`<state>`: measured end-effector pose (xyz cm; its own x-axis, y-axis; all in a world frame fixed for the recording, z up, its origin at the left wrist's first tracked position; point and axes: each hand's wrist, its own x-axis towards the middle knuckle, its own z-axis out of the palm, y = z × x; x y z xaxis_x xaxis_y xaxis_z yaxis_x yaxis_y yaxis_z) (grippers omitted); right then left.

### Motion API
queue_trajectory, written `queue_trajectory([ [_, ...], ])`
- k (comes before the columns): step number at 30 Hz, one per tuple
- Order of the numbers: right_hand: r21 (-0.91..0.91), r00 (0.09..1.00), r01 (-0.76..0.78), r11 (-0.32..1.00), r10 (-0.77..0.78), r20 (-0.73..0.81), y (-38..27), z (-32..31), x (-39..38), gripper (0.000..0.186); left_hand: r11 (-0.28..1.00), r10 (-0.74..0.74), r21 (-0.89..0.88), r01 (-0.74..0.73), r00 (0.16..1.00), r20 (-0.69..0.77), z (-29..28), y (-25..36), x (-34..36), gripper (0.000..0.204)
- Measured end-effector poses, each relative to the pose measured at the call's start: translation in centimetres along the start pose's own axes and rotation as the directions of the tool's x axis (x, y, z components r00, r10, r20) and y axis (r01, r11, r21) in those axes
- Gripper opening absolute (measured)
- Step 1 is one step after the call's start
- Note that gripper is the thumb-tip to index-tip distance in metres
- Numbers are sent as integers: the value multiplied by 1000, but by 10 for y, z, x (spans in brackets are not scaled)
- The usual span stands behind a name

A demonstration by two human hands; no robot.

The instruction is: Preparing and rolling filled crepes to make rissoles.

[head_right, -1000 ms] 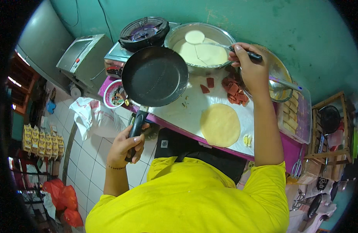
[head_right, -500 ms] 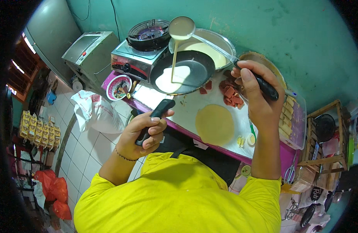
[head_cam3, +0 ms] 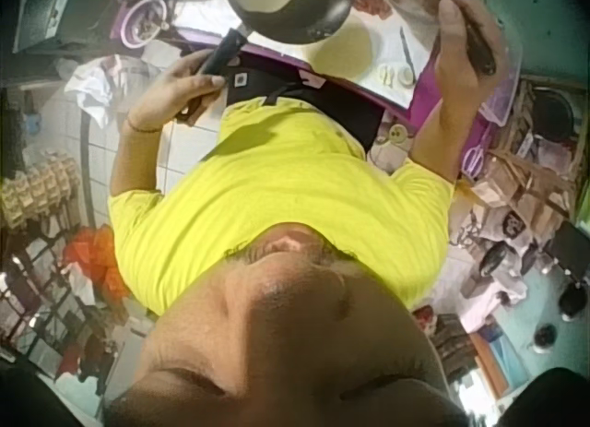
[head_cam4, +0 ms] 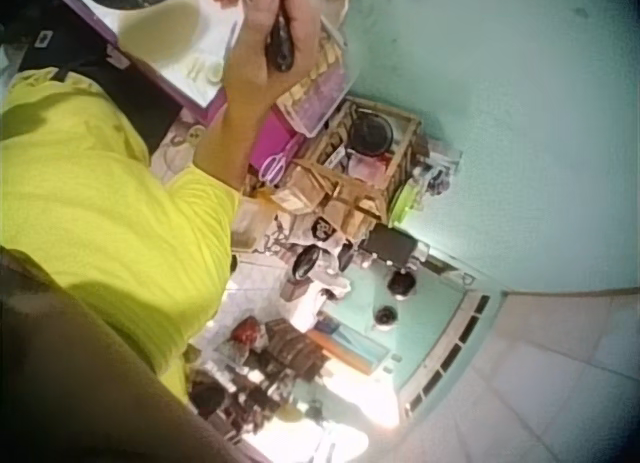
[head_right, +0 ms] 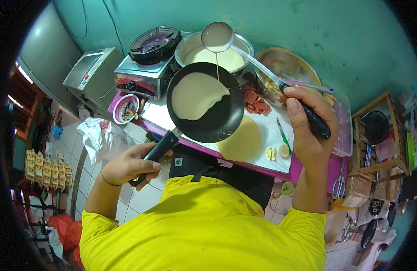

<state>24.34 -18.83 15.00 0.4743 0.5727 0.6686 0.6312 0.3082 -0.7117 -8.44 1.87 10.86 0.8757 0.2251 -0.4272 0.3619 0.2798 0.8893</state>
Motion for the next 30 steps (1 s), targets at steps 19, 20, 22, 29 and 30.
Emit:
queue_trajectory([
  [19,-44,987,163,986,-162,22,-38,-14,-28,23,922,316,-217,-321,947,-55,16,-64,39,73],
  [20,-61,986,169,984,-167,26,-39,-14,-29,25,900,344,-272,-341,938,-40,17,-67,43,73],
  [22,-52,984,172,984,-169,46,-37,-13,-30,26,873,371,-328,-360,928,-30,21,-71,49,73],
  [29,64,988,145,987,-148,37,-20,6,-21,29,755,385,-592,-281,922,54,32,-70,57,73],
  [30,70,988,144,987,-147,42,-14,8,-17,29,778,374,-561,-283,926,51,32,-69,57,72],
])
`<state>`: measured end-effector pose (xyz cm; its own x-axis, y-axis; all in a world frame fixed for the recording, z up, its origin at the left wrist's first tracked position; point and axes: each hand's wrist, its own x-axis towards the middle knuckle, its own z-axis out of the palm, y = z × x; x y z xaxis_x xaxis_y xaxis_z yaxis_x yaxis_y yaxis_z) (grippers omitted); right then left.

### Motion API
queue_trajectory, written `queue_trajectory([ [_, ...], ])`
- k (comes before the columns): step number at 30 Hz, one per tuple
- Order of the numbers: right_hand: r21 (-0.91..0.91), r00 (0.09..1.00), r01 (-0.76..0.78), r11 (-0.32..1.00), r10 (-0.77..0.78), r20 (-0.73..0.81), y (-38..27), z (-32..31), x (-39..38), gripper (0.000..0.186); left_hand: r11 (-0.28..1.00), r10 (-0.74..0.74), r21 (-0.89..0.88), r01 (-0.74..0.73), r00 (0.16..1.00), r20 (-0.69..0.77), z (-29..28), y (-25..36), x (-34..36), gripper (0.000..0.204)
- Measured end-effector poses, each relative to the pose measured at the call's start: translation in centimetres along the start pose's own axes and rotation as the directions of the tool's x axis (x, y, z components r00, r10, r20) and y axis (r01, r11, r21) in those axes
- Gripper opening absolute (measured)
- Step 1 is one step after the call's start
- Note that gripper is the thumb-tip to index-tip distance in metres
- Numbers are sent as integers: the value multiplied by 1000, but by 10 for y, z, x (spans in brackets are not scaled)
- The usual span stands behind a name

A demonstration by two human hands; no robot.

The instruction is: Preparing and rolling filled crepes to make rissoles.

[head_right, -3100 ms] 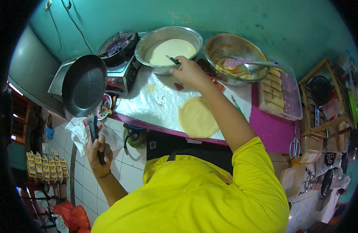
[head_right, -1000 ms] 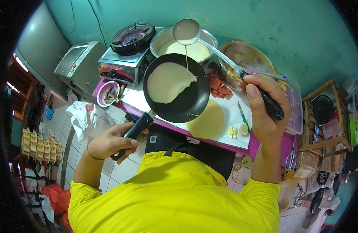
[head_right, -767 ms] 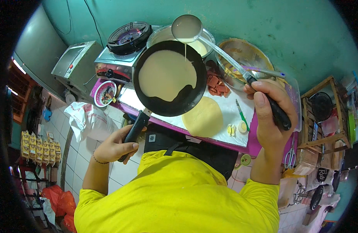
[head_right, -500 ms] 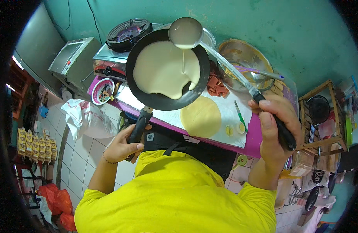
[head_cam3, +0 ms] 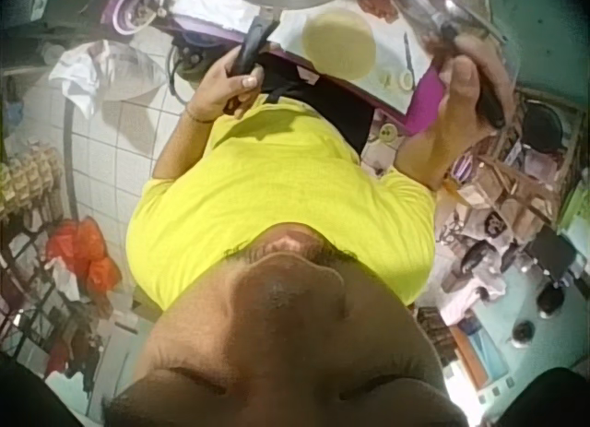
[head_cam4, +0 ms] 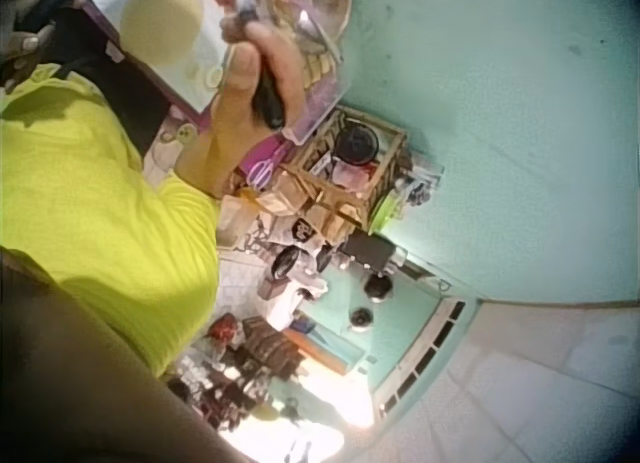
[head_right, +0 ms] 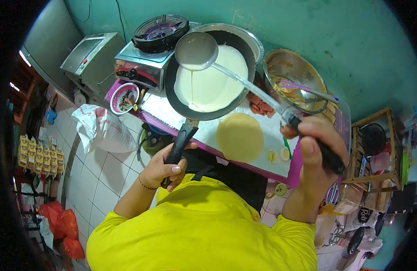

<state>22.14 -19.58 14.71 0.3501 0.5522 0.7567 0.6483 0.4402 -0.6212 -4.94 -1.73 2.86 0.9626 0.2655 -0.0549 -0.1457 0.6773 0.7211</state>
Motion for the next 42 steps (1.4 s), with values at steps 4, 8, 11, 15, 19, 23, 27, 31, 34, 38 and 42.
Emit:
queue_trajectory([
  [4,329,942,-246,912,304,-139,42,6,20,27,981,-24,188,53,988,-155,-5,15,-5,64],
  [8,536,848,-366,761,509,-144,107,13,43,28,981,154,167,-100,925,-349,-23,29,-11,52],
  [11,550,814,-445,707,576,-80,135,38,44,29,892,392,22,-452,746,-539,-32,27,3,37],
  [15,487,729,-585,649,684,-35,171,61,38,29,820,486,75,-568,620,-616,-41,44,7,23],
  [19,465,680,-661,589,732,39,182,82,32,32,870,453,102,-482,701,-551,-49,58,4,21],
  [23,391,628,-743,542,767,131,177,84,14,40,919,382,119,-376,772,-509,-65,92,26,23],
  [27,291,648,-757,585,731,215,160,65,-28,37,932,358,95,-349,855,-375,-98,137,81,18],
  [31,112,592,-803,586,761,266,141,40,-60,35,948,313,66,-313,869,-383,-113,177,139,18],
  [34,63,547,-833,549,802,240,134,33,-77,29,948,315,53,-313,909,-273,-140,198,164,20],
  [38,29,549,-832,554,816,178,139,22,-100,28,951,309,97,-294,914,-262,-144,202,179,30],
  [42,-261,597,-768,585,801,41,137,20,-102,26,898,425,186,-398,895,-136,-136,164,168,51],
])
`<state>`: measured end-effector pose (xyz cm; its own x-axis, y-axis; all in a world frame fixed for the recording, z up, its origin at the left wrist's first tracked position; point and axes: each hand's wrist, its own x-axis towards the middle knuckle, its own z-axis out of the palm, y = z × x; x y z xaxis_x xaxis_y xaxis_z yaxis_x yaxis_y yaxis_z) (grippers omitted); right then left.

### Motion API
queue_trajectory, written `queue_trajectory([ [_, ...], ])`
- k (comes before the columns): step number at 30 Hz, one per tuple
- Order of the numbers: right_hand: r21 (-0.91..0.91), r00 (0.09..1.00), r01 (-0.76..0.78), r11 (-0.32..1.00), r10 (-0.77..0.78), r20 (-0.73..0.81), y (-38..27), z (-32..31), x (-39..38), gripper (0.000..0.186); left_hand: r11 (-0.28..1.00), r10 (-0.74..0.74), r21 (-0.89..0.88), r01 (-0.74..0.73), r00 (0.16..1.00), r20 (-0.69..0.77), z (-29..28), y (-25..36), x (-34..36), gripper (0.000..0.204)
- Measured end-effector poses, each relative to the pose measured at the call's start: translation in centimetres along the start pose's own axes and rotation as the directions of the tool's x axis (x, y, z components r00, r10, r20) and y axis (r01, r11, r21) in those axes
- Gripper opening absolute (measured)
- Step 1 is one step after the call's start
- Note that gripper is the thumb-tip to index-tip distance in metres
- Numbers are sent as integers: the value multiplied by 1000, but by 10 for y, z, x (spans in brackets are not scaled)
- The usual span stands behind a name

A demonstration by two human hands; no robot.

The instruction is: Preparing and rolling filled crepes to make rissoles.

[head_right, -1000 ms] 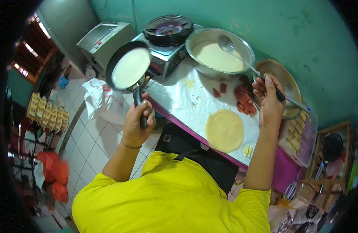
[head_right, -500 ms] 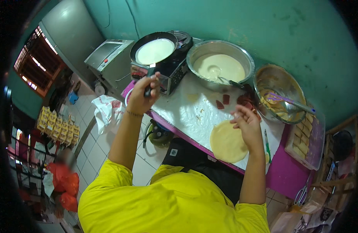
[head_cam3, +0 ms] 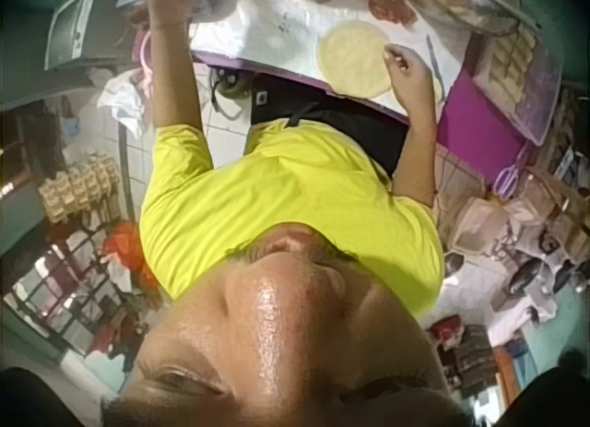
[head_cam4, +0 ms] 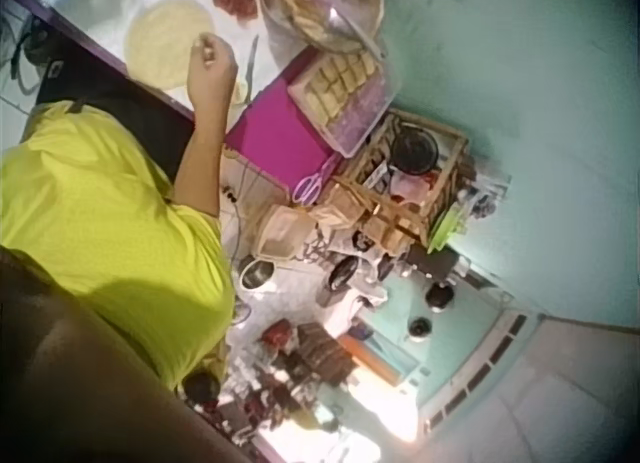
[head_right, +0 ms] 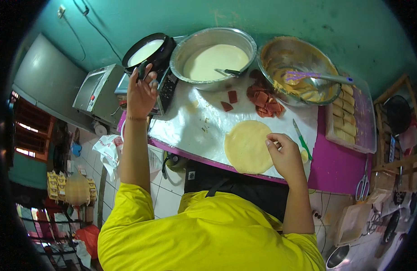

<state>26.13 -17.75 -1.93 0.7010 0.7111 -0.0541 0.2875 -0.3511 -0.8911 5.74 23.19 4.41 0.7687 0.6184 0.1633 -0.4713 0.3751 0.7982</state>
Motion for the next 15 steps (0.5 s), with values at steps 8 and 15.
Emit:
queue_trajectory([
  [8,-532,944,170,829,-292,-154,33,14,18,17,766,-447,591,250,870,211,96,-126,-69,45],
  [15,-4,995,77,997,-77,61,-9,0,-6,14,-132,-32,824,-551,833,552,117,-179,-60,40],
])
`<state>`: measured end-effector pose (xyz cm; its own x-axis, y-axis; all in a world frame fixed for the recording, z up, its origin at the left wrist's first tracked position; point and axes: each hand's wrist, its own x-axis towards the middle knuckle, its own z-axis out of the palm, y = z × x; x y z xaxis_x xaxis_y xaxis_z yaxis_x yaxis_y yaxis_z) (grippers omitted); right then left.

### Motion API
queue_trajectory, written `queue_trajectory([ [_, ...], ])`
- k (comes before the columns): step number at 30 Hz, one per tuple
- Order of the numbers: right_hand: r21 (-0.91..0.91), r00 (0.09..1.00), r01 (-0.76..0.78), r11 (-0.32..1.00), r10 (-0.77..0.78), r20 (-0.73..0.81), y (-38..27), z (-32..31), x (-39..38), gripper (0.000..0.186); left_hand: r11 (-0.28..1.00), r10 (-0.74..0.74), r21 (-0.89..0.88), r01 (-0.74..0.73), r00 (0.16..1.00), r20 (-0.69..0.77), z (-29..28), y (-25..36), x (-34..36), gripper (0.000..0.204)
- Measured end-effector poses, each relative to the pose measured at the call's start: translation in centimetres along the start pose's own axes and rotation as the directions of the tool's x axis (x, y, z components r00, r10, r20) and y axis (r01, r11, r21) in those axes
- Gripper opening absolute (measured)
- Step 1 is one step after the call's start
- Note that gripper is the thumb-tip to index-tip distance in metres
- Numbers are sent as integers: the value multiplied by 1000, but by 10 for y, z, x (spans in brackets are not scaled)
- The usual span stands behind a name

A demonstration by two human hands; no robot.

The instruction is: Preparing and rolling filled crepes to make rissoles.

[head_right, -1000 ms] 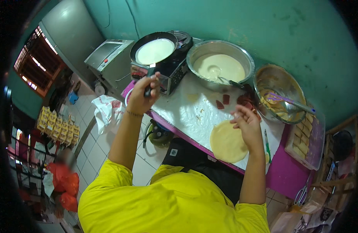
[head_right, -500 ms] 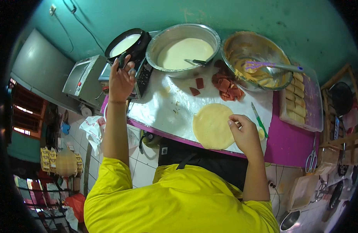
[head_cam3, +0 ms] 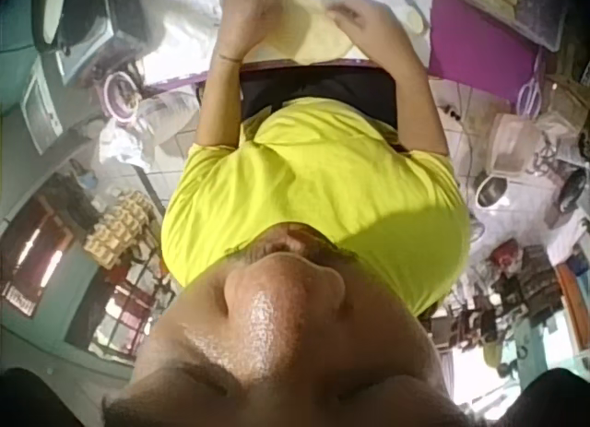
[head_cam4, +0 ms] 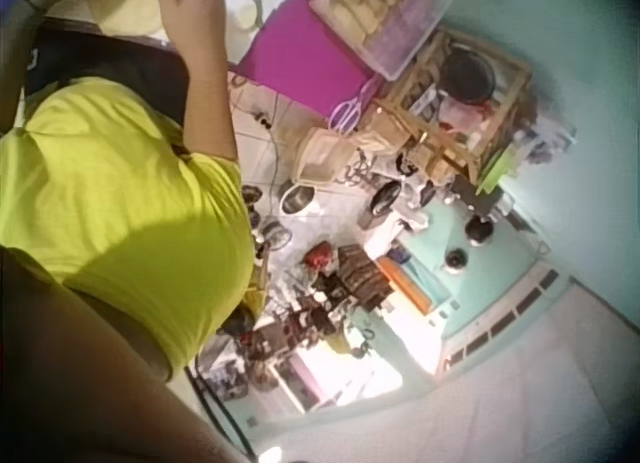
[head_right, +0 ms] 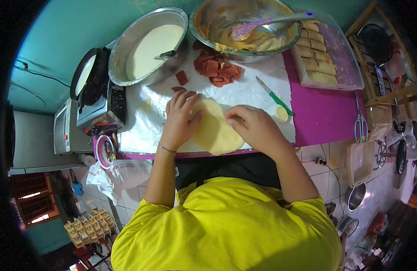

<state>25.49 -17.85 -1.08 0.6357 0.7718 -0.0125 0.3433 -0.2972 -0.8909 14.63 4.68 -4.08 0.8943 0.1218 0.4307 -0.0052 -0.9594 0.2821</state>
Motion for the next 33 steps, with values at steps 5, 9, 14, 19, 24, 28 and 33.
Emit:
queue_trajectory([
  [5,143,994,-47,989,32,105,-6,-18,-22,15,706,-114,-623,336,923,368,-33,-12,-11,18],
  [9,417,997,8,909,25,-72,-9,-19,-16,21,557,-231,-701,445,894,384,-61,-1,-11,13],
  [14,146,930,303,942,-259,-260,-31,-32,-4,21,610,-305,-737,293,944,123,-85,14,0,14],
  [19,-131,909,410,902,-416,-15,-4,-39,-18,17,850,143,-521,80,917,373,-99,12,-5,24],
  [24,-199,923,377,905,-348,166,19,-29,-55,14,947,-48,-275,167,918,395,-69,-3,-12,24],
  [28,-251,985,158,955,-171,-31,14,-41,-70,15,985,-170,8,170,977,132,-39,-30,14,22],
  [33,-365,960,-92,926,-14,-278,19,-57,-80,14,985,-120,142,100,983,141,-13,-68,28,24],
])
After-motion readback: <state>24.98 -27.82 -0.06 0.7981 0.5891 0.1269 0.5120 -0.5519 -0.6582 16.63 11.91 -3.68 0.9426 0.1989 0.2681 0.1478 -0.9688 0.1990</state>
